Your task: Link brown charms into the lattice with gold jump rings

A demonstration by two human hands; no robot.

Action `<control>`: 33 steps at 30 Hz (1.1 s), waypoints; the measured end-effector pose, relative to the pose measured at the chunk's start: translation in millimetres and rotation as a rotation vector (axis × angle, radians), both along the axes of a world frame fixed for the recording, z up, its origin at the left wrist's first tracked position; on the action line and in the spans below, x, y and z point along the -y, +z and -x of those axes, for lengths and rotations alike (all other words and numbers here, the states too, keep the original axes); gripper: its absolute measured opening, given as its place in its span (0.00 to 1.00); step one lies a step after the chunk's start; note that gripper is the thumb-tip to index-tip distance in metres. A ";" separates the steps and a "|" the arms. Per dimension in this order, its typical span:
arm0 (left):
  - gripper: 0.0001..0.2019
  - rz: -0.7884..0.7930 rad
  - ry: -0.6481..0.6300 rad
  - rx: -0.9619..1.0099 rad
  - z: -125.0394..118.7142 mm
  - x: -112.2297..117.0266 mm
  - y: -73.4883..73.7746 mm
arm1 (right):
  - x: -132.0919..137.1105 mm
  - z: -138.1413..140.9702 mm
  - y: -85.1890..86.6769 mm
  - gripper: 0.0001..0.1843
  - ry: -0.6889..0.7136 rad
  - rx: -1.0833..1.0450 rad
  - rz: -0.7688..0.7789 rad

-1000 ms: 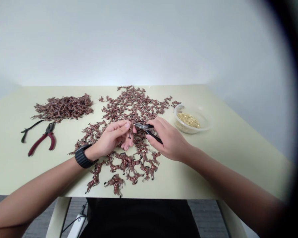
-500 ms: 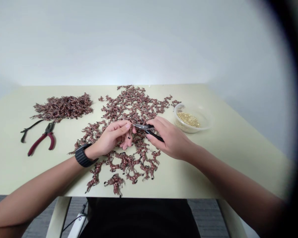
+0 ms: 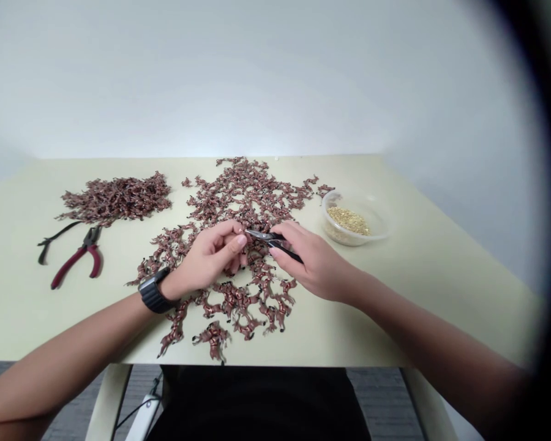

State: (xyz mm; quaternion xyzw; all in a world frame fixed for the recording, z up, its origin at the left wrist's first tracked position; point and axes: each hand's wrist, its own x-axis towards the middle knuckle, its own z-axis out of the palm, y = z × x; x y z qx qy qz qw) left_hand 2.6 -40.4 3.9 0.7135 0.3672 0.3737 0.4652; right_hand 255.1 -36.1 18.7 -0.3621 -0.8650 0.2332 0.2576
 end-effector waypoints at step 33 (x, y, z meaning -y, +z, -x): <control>0.18 -0.186 0.049 -0.294 -6.5 3.2 10.8 | -11.6 -6.8 -5.5 0.18 -0.057 0.177 -0.330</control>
